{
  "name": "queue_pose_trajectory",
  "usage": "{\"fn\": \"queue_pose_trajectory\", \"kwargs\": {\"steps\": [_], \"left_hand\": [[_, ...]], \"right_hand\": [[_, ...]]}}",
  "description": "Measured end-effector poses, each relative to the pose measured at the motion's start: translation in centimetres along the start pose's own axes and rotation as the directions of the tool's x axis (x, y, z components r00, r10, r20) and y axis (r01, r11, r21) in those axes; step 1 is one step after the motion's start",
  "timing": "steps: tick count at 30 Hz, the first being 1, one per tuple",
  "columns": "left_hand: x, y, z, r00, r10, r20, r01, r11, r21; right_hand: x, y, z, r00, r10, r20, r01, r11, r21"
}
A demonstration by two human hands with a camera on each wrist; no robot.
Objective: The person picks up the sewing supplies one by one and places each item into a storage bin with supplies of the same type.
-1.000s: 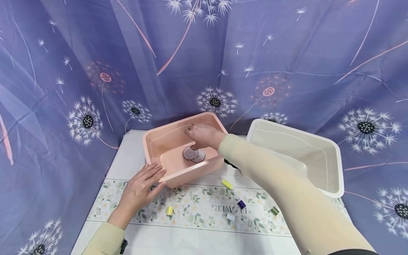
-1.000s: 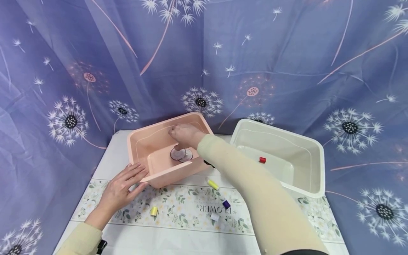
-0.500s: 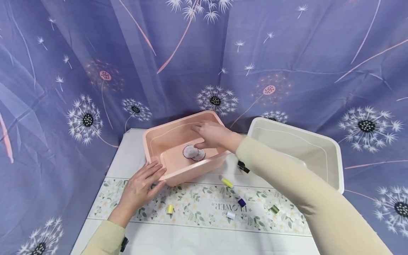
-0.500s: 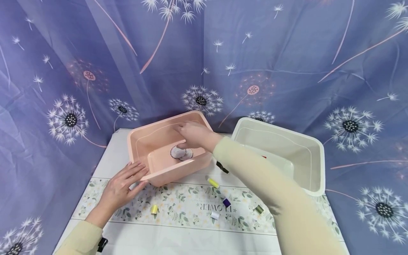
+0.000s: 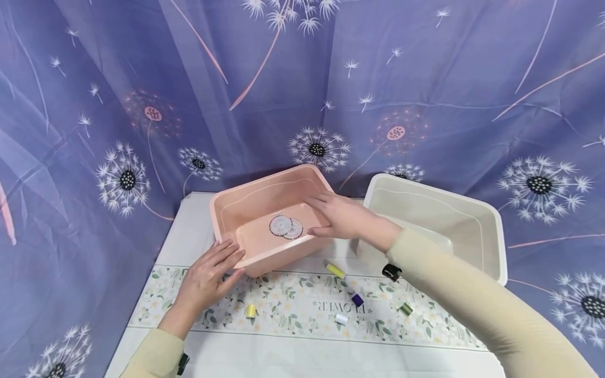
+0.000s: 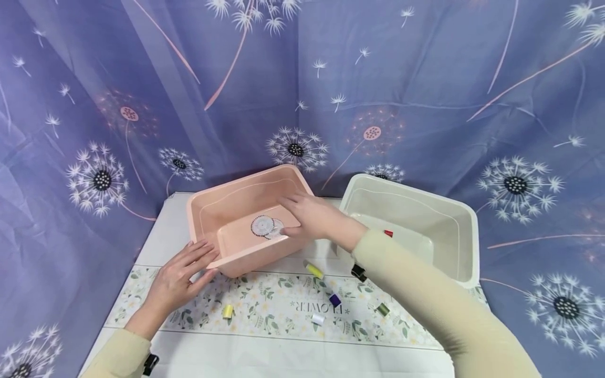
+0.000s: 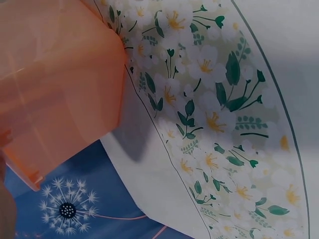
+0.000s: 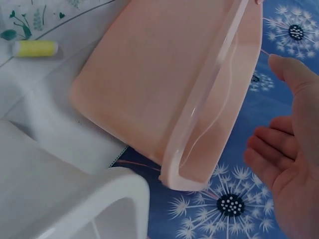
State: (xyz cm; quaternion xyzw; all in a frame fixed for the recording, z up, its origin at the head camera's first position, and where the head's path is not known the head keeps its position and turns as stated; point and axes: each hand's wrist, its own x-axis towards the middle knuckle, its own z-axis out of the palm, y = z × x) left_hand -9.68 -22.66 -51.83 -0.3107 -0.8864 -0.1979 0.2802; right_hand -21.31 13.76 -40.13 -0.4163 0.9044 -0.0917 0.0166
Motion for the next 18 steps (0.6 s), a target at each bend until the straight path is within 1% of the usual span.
{"fn": "queue_pose_trajectory", "kwargs": {"steps": [4,7,13,18], "left_hand": [[0.0,-0.1,-0.1,1.0,0.005,-0.002,-0.005,1.0,-0.004],[0.1,-0.1,-0.1,1.0,0.008,-0.005,-0.008,1.0,-0.007],[0.1,-0.1,-0.1,1.0,0.01,-0.011,-0.01,1.0,-0.007],[0.1,-0.1,-0.1,1.0,0.014,-0.01,-0.014,1.0,-0.012]], "right_hand": [[-2.1,0.0,0.1,0.998,0.003,-0.063,-0.001,1.0,0.019],[-3.5,0.1,0.2,0.995,0.004,-0.095,0.001,0.999,0.043],[-6.4,0.3,0.5,0.992,0.025,-0.123,-0.015,0.997,0.076],[-8.5,0.5,0.7,0.99,0.042,-0.136,-0.035,0.998,0.052]]}}
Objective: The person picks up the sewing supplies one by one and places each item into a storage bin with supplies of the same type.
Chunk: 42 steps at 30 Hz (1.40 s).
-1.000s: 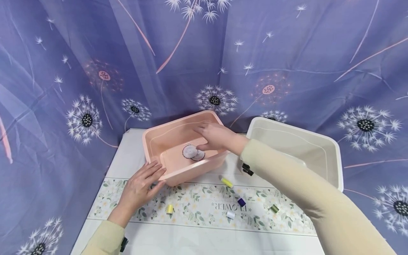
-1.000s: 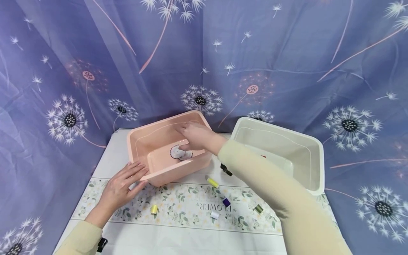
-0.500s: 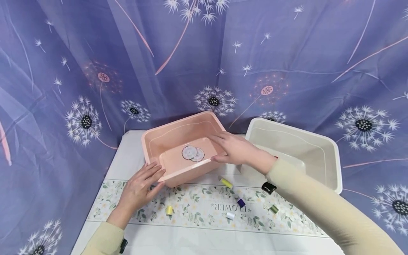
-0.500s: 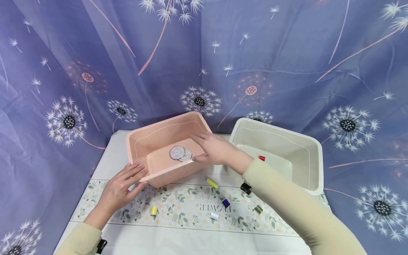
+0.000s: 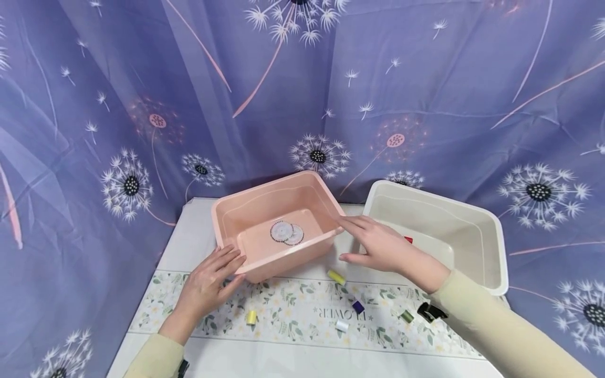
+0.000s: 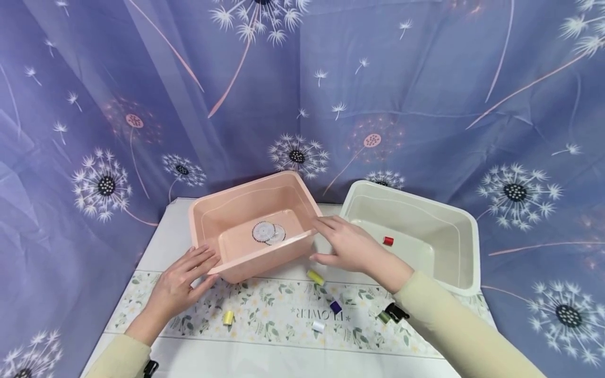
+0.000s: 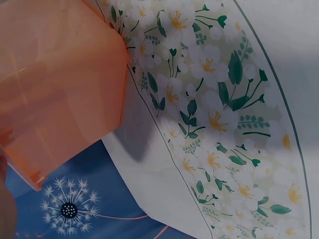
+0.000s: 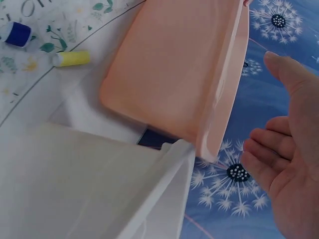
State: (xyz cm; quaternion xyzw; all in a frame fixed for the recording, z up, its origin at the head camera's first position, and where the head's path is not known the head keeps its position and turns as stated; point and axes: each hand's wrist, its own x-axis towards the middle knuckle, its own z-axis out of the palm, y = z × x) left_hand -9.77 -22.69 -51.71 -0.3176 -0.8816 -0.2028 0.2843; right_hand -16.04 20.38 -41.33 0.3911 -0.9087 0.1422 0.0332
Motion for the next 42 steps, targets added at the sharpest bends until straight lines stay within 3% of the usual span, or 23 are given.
{"fn": "queue_pose_trajectory", "kwargs": {"steps": [7,15,26,36,42], "left_hand": [[-0.1,0.2,-0.1,1.0,-0.009,0.017,0.008,1.0,0.01],[0.1,0.2,-0.3,1.0,0.003,0.017,-0.004,1.0,0.026],[0.3,0.2,-0.3,1.0,0.004,0.031,-0.006,0.999,0.042],[0.5,0.5,-0.2,1.0,0.015,0.009,-0.015,0.998,0.054],[0.5,0.8,-0.4,1.0,0.003,0.014,-0.004,0.998,0.055]], "right_hand": [[-2.6,0.0,0.4,0.998,-0.016,-0.062,0.015,1.0,-0.022],[-5.0,-0.3,1.2,0.995,0.034,-0.092,-0.034,0.999,0.004],[-7.2,-0.3,1.6,0.984,0.031,-0.176,-0.033,0.999,-0.012],[-9.5,-0.1,2.9,0.963,0.09,-0.252,-0.088,0.996,0.019],[-10.2,-0.2,3.7,0.953,0.077,-0.294,-0.067,0.997,0.045]]}}
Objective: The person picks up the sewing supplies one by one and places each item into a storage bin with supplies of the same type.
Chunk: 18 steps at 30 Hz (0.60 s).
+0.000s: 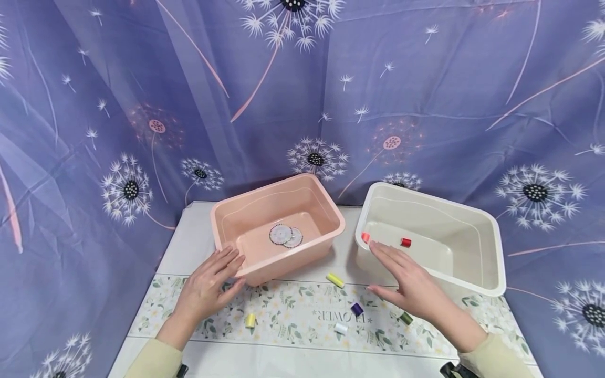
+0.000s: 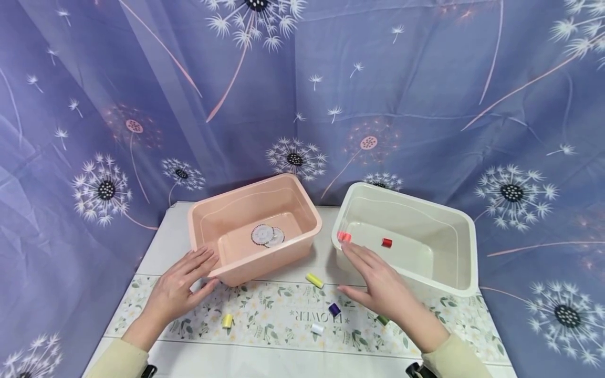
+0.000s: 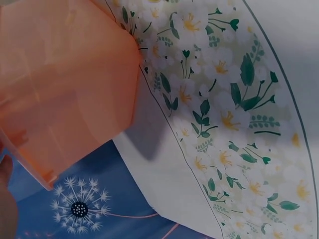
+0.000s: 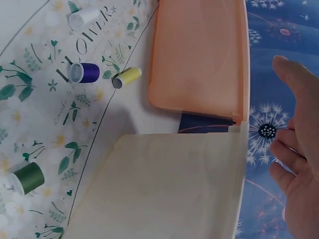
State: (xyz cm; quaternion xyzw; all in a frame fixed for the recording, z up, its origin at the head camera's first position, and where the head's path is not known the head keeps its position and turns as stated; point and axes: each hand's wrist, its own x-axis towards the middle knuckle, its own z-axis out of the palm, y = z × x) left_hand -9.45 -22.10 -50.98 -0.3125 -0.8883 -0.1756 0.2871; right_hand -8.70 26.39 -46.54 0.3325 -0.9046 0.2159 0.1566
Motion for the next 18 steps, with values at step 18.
{"fn": "queue_pose_trajectory", "kwargs": {"steps": [18], "left_hand": [[-1.3,-0.5,-2.0,0.995,-0.099,0.006,0.099,0.995,-0.001]], "right_hand": [[-2.1,2.0,-1.1,0.995,0.043,-0.085,-0.047,0.997,-0.053]]}}
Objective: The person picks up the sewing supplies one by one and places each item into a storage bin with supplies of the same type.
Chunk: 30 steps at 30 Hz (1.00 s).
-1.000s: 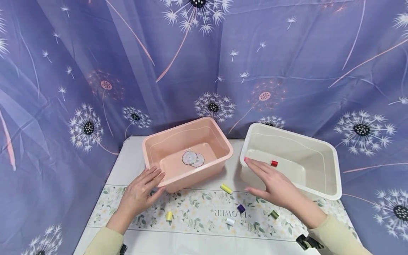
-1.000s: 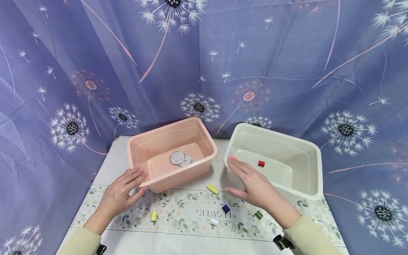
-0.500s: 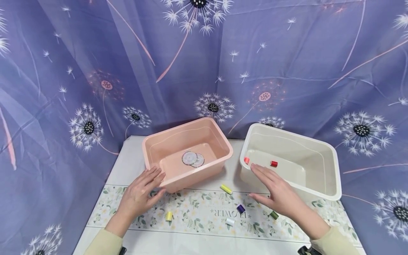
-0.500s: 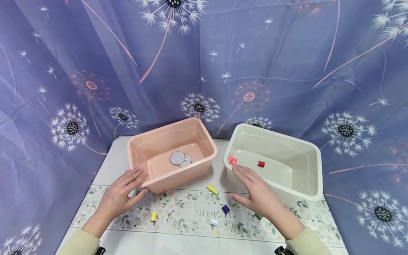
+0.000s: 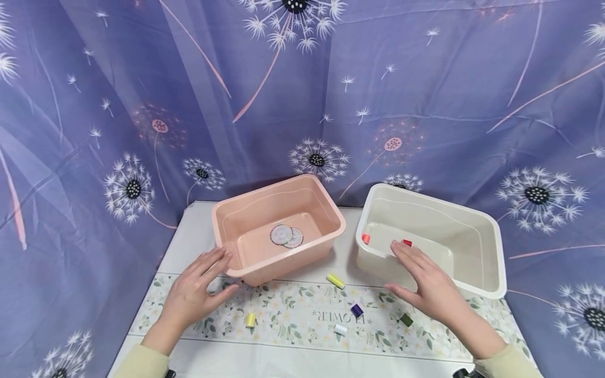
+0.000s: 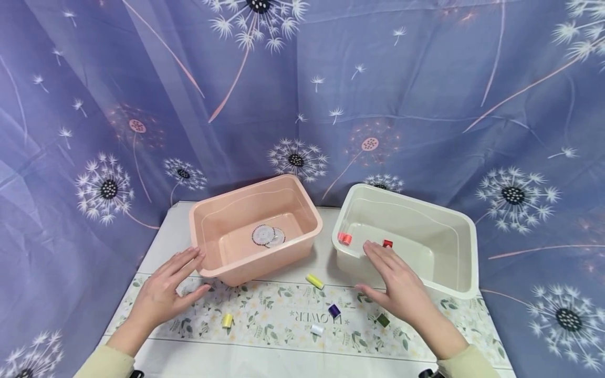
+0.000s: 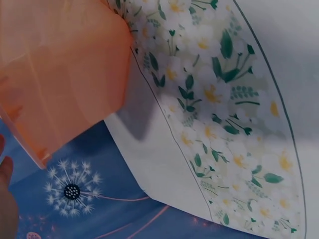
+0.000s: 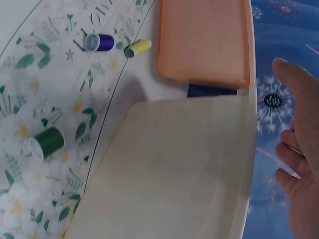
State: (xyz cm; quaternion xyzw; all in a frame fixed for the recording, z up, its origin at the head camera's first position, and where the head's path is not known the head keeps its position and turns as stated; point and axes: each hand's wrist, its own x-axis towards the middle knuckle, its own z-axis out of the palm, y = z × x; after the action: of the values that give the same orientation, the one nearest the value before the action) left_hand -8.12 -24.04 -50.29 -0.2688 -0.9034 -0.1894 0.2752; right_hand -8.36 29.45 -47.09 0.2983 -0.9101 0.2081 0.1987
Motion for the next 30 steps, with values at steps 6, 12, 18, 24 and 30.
{"fn": "queue_pose_trajectory", "kwargs": {"steps": [6,12,18,24,30], "left_hand": [[-0.8,-0.7,-0.1,1.0,-0.013,-0.001,0.013,1.0,0.008],[-1.6,-1.1,0.0,1.0,-0.021,0.009,0.021,1.0,0.022],[-2.6,-1.3,0.1,0.997,-0.07,0.028,0.069,0.997,0.033],[-3.7,-1.6,0.3,0.994,-0.099,0.046,0.096,0.994,0.048],[-4.9,-1.8,0.8,0.996,-0.077,0.045,0.074,0.995,0.063]], "right_hand": [[-0.8,1.0,-0.5,0.999,0.031,-0.01,-0.031,0.999,-0.012],[-1.7,1.7,-1.0,0.997,0.07,0.013,-0.069,0.997,-0.042],[-2.5,2.5,-1.1,0.996,0.083,0.017,-0.082,0.995,-0.055],[-3.3,2.9,-1.0,0.996,0.093,0.016,-0.092,0.994,-0.052],[-3.6,3.0,-1.0,0.996,0.088,-0.007,-0.088,0.995,-0.048]]}}
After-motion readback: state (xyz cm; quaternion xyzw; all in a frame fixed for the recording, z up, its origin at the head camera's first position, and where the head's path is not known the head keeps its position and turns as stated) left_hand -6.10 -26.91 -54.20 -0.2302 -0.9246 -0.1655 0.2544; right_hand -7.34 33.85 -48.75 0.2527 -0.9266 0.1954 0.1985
